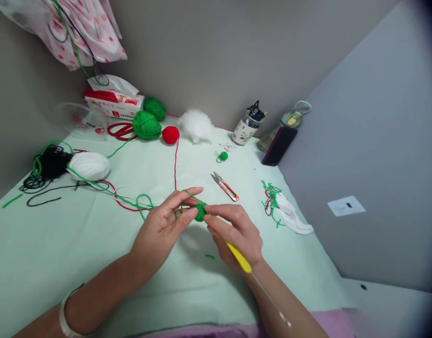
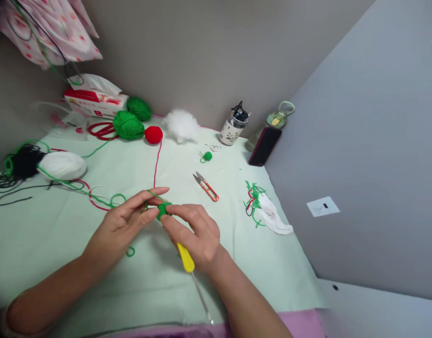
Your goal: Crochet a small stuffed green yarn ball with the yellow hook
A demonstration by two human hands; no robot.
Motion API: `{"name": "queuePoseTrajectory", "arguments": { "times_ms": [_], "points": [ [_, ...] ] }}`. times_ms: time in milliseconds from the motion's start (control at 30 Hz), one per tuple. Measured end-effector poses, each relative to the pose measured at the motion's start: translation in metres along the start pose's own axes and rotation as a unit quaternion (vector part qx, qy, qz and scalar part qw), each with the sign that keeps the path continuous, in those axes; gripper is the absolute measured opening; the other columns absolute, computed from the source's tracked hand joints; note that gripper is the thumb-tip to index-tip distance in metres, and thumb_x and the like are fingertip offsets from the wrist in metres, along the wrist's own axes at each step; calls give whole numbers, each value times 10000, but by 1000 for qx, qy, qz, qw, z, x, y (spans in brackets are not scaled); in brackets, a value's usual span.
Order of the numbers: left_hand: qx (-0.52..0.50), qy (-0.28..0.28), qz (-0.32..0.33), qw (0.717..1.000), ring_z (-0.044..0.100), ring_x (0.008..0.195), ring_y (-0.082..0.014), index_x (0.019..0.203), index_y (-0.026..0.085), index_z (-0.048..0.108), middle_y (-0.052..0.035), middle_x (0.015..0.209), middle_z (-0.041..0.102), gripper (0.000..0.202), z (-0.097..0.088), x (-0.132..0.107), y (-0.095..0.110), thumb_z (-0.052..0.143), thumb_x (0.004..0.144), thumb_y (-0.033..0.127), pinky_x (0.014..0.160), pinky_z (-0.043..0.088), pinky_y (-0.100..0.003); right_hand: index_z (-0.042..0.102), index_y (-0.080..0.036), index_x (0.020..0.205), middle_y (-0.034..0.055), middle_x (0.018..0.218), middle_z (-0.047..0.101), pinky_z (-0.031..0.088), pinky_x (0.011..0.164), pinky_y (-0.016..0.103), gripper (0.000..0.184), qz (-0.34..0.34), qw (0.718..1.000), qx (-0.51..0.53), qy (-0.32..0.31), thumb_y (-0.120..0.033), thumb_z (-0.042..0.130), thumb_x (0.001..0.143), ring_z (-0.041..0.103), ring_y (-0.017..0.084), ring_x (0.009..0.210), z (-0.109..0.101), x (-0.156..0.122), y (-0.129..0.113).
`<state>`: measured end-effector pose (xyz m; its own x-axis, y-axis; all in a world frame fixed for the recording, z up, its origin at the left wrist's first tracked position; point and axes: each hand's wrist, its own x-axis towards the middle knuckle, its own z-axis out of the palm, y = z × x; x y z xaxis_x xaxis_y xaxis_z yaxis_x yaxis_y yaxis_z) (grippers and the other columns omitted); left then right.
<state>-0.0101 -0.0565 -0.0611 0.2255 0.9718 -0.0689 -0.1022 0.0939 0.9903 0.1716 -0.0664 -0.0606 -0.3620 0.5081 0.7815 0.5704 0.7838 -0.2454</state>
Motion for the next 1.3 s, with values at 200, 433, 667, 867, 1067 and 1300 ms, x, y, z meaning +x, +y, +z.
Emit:
{"name": "queuePoseTrajectory", "arguments": {
  "times_ms": [200, 433, 667, 867, 1067, 1300],
  "points": [
    [-65, 35, -22, 997, 618, 962, -178, 1258, 246, 671, -16, 1007, 643, 475, 3, 1, -1, 791, 808, 339, 920, 522, -322, 685, -201, 1202, 126, 1025, 759, 634, 729, 353, 363, 30, 997, 75, 5, -47, 588, 888, 736, 222, 916, 0, 4, -1],
    [-161, 21, -69, 984, 591, 907, -138, 1301, 283, 666, 12, 970, 594, 525, 7, -1, -1, 814, 800, 329, 838, 503, -245, 675, -224, 1273, 100, 1042, 767, 635, 808, 352, 363, -36, 995, -91, -22, -95, 599, 942, 714, 224, 961, -2, -3, -6],
    [-243, -55, -150, 957, 517, 850, -99, 1250, 340, 717, 12, 978, 564, 417, -1, 3, 0, 789, 839, 351, 715, 430, -176, 672, -264, 1278, 72, 1033, 759, 633, 778, 336, 450, -30, 996, -82, -10, -52, 683, 882, 709, 212, 965, 2, -4, -10],
    [-221, -56, -118, 967, 579, 1043, -144, 1337, 341, 651, -10, 1097, 628, 502, 2, 5, -5, 781, 853, 333, 898, 452, -227, 658, -303, 1312, 77, 1029, 739, 613, 737, 360, 419, 46, 998, 38, 29, -105, 593, 949, 709, 211, 918, 10, -6, -4],
    [-237, 5, -112, 965, 585, 892, -126, 1351, 309, 640, 13, 971, 609, 568, 10, -2, -7, 815, 811, 334, 848, 477, -241, 721, -222, 1207, 83, 939, 735, 602, 769, 334, 359, -27, 994, -102, 28, -51, 644, 901, 667, 211, 884, 9, -4, -6],
    [-350, -104, -166, 916, 596, 997, -158, 1264, 237, 712, -41, 1044, 693, 399, 8, 1, -3, 734, 872, 310, 923, 460, -265, 685, -311, 1284, 66, 1049, 723, 629, 732, 317, 379, 58, 994, 85, 42, -119, 573, 977, 710, 189, 931, 8, -4, -5]
  ]
}}
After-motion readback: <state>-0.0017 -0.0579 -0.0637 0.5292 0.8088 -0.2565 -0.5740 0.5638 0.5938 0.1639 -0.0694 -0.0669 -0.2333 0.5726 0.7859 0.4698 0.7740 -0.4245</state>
